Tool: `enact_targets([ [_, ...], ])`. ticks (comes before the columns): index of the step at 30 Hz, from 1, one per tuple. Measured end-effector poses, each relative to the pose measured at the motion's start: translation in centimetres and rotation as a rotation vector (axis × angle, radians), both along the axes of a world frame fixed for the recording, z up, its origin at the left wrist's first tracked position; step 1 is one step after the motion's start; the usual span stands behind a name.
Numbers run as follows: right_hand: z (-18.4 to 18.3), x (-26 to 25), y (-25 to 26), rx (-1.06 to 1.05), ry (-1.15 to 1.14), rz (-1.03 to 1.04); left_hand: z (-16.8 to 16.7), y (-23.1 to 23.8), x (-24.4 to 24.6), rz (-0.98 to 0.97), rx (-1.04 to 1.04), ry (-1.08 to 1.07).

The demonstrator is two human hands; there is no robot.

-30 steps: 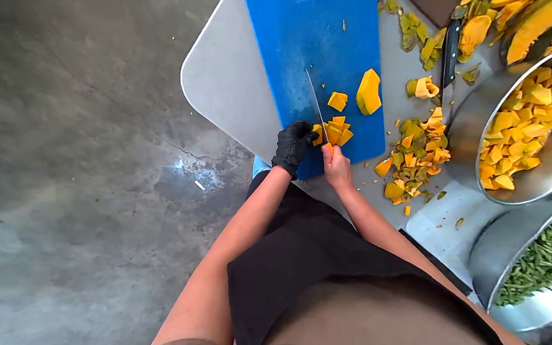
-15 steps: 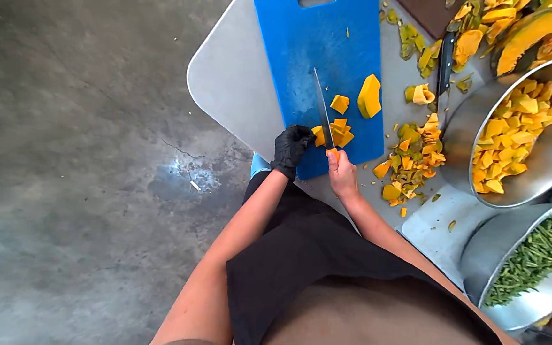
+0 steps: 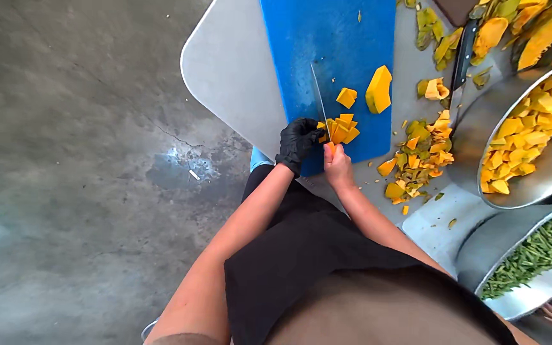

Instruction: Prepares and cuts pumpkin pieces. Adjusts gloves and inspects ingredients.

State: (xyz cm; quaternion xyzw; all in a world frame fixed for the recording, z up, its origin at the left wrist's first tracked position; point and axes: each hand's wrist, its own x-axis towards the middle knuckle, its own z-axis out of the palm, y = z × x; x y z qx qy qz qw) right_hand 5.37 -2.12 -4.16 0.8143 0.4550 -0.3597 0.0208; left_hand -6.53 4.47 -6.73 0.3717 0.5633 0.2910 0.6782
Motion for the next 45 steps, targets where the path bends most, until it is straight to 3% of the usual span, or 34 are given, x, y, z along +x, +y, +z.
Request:
enact_targets([
  [8,1.7,1.2,-2.0,0.184,0.091,-0.038,0.4,0.1,-0.5,-0.071,-0.009,0.028],
  [14,2.2,1.3,-1.8,0.150,0.059,-0.048,-0.1,-0.5,0.2,-0.036,0.089,0.014],
  [20,2.0,1.3,-1.7,0.117,0.036,-0.032,0.4,0.1,1.1,-0.385,0.290,0.298],
  [25,2.4,2.0,-1.6,0.105,0.071,-0.106,-0.4,-0.1,-0.7,-0.372,0.438,0.179],
  [28,2.5,2.5,-1.7,0.106,0.118,-0.118,-0.7,-0.3,-2.2,-0.425,0.461,0.261],
  [31,2.7,2.7,-1.8,0.137,0.160,-0.064,-0.9,-0.5,-2.3,-0.329,0.437,0.286],
  [38,3.2,2.4,-3.1,0.133,0.142,0.133,-0.6,-2.2,-3.1,-0.080,0.255,0.109],
  [45,2.8,2.1,-3.3,0.112,0.135,0.182,-0.7,-2.6,-2.9,-0.012,0.147,0.045],
])
